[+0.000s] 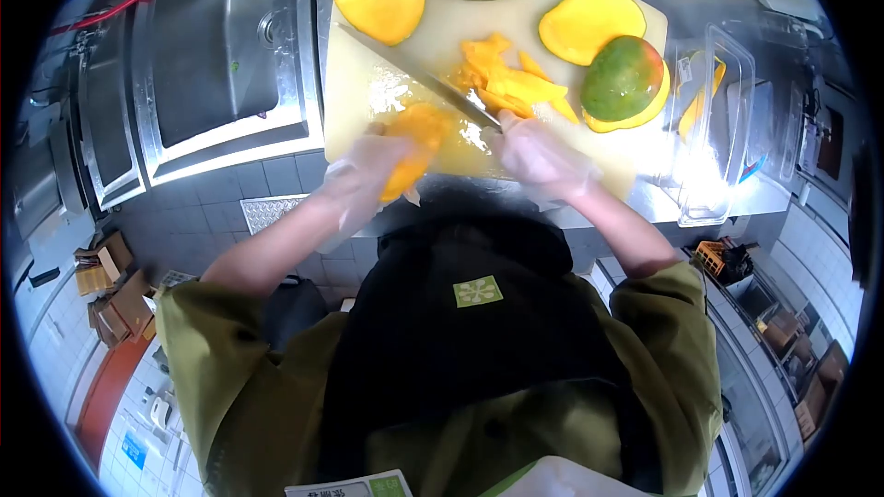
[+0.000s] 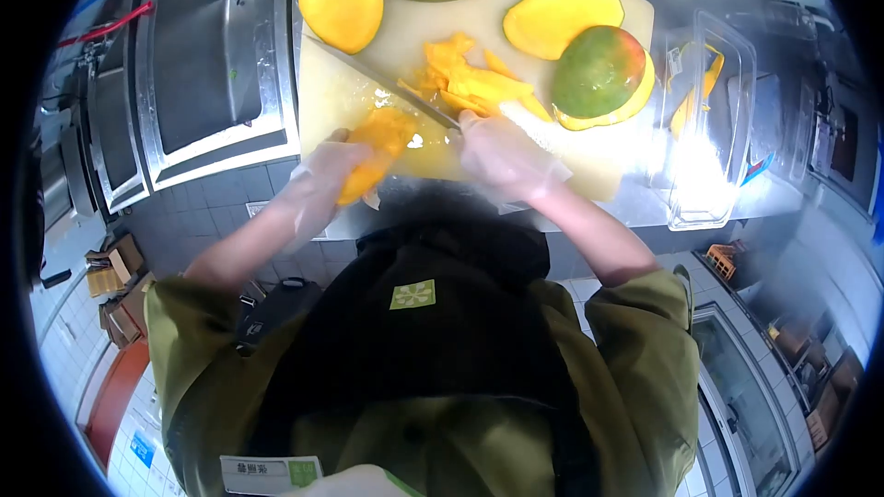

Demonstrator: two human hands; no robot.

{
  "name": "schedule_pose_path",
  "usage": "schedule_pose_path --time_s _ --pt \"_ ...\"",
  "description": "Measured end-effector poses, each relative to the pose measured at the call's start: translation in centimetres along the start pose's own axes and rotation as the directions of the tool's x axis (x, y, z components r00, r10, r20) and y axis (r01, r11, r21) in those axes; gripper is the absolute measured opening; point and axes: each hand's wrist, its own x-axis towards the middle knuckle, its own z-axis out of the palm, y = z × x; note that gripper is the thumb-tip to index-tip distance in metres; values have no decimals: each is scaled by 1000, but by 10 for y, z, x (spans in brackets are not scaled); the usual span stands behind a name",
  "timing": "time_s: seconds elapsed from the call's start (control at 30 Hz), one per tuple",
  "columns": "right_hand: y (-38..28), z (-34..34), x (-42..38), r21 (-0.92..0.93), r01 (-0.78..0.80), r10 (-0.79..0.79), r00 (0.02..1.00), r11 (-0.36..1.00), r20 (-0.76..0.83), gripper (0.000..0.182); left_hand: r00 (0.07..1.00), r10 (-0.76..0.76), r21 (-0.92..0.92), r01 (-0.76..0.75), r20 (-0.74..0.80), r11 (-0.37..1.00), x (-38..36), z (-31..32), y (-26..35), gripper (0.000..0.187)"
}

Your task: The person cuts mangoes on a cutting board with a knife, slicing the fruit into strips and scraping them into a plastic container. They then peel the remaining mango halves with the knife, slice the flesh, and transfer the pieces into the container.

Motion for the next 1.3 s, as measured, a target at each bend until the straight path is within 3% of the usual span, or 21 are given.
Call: schedule_pose_path --time_s 0.07,0.1,0.17,0.23,0.33,0.4,0.5,0.6,0.67,0.77,0.8,0.87,0.93,1.0,1.03,1.1,1.17,1.27,1.3 --pt "1 -4 -13 -2 -40 40 998 999 43 10 999 -8 -51 5 -51 999 1 5 -9 42" --pt "0 -6 -25 -31 121 -120 993 992 23 9 998 -6 -32 4 -56 999 2 7 -11 42" --pt "-14 2 -46 -89 168 -171 985 982 -29 10 997 -32 0 32 -74 999 -1 15 -6 40" --pt "-24 15 -51 -162 95 -106 993 982 -59 10 990 -93 21 95 -105 995 -13 26 7 35" --pt "-22 26 -49 -346 38 -73 993 937 -90 13 1000 10 56 -10 8 998 -4 28 -12 31" --pt "-24 27 -44 -456 6 -27 999 890 -40 12 994 100 73 -96 -48 993 -4 38 -18 35" --pt "-23 26 -20 -480 132 -218 967 867 -129 9 996 48 -8 -49 -81 999 -2 48 -20 33" --pt "-19 31 -4 -372 174 -265 941 912 -210 11 991 22 -49 -28 -132 998 -11 50 -13 30" --pt "-10 16 3 -252 151 -186 975 956 -121 13 991 49 -72 -59 -128 996 -6 50 -23 27" --pt "-1 1 -7 -81 154 -162 981 985 -108 15 990 99 -324 -125 -97 938 11 43 -45 25" --pt "3 -3 -13 -31 166 -169 979 986 -117 15 993 51 -300 -81 -105 950 7 44 -40 25" --pt "-9 -7 -36 -122 165 -178 978 979 -107 13 992 -52 -254 21 -115 967 -2 48 -27 25" --pt "-34 -13 -59 -199 131 -155 982 971 -109 13 934 348 93 -340 -85 936 -1 44 -43 18" --pt "-34 -6 -64 -333 167 -224 965 928 -140 10 872 489 217 -475 -14 853 -2 45 -45 23" --pt "-31 -1 -64 -368 191 -265 950 910 -164 9 892 452 181 -443 -11 878 -6 46 -37 26" --pt "-31 1 -60 -396 201 -284 945 896 -164 8 862 508 346 -478 4 808 -9 46 -34 30" --pt "-34 -1 -53 -383 168 -229 966 909 -121 6 747 657 683 -530 97 502 -10 41 -38 30" --pt "-33 3 -38 -413 186 -253 961 892 -112 6 821 568 655 -460 58 600 -8 44 -37 25" --pt "-33 7 -34 -447 192 -273 954 874 -123 7 813 580 685 -450 50 573 -8 44 -38 24"
